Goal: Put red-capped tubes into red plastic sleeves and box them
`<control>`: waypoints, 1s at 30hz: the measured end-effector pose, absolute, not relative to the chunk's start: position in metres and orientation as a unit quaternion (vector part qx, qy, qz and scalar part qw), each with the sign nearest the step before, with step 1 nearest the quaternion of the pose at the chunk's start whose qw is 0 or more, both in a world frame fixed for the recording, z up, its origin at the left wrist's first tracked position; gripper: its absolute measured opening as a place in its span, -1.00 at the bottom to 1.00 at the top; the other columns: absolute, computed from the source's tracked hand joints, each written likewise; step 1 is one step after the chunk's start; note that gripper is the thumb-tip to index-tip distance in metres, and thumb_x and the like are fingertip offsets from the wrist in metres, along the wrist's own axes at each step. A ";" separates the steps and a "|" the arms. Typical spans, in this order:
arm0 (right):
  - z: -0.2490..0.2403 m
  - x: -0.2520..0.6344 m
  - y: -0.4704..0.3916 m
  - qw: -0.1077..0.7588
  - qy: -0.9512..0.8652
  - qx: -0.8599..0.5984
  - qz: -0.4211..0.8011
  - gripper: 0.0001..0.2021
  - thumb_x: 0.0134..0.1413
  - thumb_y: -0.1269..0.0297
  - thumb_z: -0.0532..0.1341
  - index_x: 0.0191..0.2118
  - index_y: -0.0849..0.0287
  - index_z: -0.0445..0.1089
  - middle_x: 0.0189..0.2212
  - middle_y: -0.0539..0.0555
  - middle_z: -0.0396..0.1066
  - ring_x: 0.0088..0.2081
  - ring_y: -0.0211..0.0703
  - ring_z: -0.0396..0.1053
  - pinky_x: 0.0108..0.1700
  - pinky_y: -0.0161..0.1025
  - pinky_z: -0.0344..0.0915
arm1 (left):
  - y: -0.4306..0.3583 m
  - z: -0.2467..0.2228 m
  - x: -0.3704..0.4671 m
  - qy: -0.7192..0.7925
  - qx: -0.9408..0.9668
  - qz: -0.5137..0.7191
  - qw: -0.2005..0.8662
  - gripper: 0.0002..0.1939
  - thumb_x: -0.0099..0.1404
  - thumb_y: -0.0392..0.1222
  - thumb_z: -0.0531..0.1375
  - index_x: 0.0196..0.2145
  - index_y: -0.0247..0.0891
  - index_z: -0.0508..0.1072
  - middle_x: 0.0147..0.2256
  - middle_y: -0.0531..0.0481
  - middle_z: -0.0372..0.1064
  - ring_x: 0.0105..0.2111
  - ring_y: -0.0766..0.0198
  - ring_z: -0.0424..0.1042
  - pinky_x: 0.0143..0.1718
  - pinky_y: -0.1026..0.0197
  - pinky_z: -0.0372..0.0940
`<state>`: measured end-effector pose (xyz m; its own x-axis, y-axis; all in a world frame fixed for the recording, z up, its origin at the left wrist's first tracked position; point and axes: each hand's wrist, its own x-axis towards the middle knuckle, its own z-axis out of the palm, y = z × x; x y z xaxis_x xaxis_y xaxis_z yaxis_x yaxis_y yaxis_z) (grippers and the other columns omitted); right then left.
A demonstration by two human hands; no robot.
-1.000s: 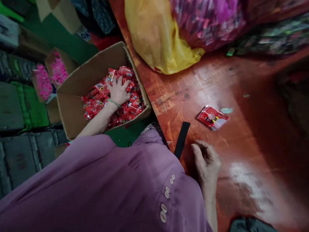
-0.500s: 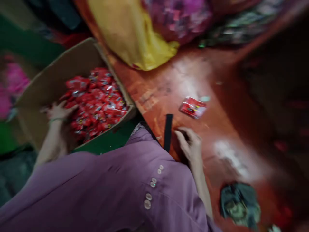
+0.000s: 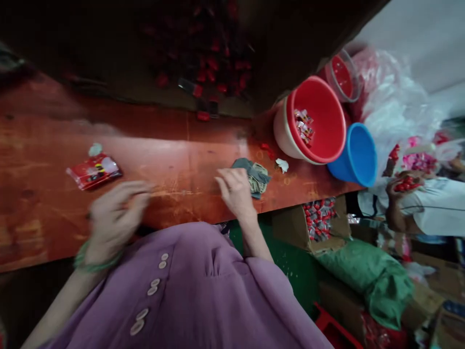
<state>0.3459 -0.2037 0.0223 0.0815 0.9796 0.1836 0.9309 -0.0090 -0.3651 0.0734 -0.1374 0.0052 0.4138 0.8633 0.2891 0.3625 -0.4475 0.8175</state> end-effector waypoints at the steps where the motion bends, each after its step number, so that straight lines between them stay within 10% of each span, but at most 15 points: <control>1: 0.024 0.367 -0.215 0.163 -0.640 -0.750 0.037 -0.72 0.36 0.20 0.11 0.02 0.19 0.48 -0.08 0.20 0.56 -0.06 0.04 0.42 0.10 0.09 0.27 | -0.132 0.005 0.110 0.332 0.811 0.343 0.337 -0.68 0.46 -0.04 0.09 -0.04 -0.31 0.48 -0.09 -0.14 0.56 -0.08 0.19 0.52 -0.01 0.11 0.42; 8: -0.006 0.423 -0.248 -0.044 -0.512 -0.857 0.037 -0.53 0.29 0.31 0.05 0.26 0.32 0.30 0.16 0.42 0.37 0.02 0.31 0.27 -0.10 0.13 0.27 | -0.136 -0.031 0.289 0.190 0.954 0.095 0.211 -0.46 0.46 -0.22 0.01 0.31 -0.51 0.19 0.36 -0.39 0.06 0.39 -0.14 0.04 0.35 -0.33 0.03; 17: -0.021 0.455 -0.249 0.050 -0.619 -0.781 -0.065 -0.72 0.30 0.28 0.12 -0.33 0.18 0.56 -0.52 0.13 0.44 -0.34 -0.03 0.26 -0.22 -0.12 0.09 | -0.120 -0.039 0.317 0.089 0.972 0.144 0.161 -0.71 0.42 -0.36 0.05 -0.36 -0.36 0.55 -0.40 -0.13 0.55 -0.27 0.25 0.56 0.31 -0.04 0.22; 21: -0.011 0.466 -0.245 0.053 -0.635 -0.768 -0.067 -0.66 0.26 0.18 0.18 -0.52 0.16 0.43 -0.54 0.11 0.45 -0.36 -0.03 0.31 -0.23 -0.11 0.11 | -0.115 -0.024 0.300 0.121 0.961 0.201 0.144 -0.71 0.42 -0.17 0.13 -0.40 -0.33 0.52 -0.48 -0.09 0.49 -0.37 0.19 0.51 0.23 -0.25 0.27; 30: 0.017 0.408 -0.124 0.217 -0.665 -0.705 0.118 -0.72 0.31 0.15 0.12 -0.34 0.13 0.48 -0.36 0.15 0.53 -0.28 -0.03 0.43 -0.17 -0.13 0.32 | -0.066 0.003 0.089 0.428 0.814 0.386 0.071 -0.84 0.38 -0.12 0.21 -0.32 -0.22 0.52 -0.46 0.00 0.51 -0.40 0.21 0.47 0.03 0.00 0.35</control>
<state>0.4078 -0.1235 0.0167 0.0884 0.9885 0.1229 0.8861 -0.0216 -0.4631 0.0893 -0.0659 0.0027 0.3364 0.7516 0.5674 0.6416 -0.6240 0.4461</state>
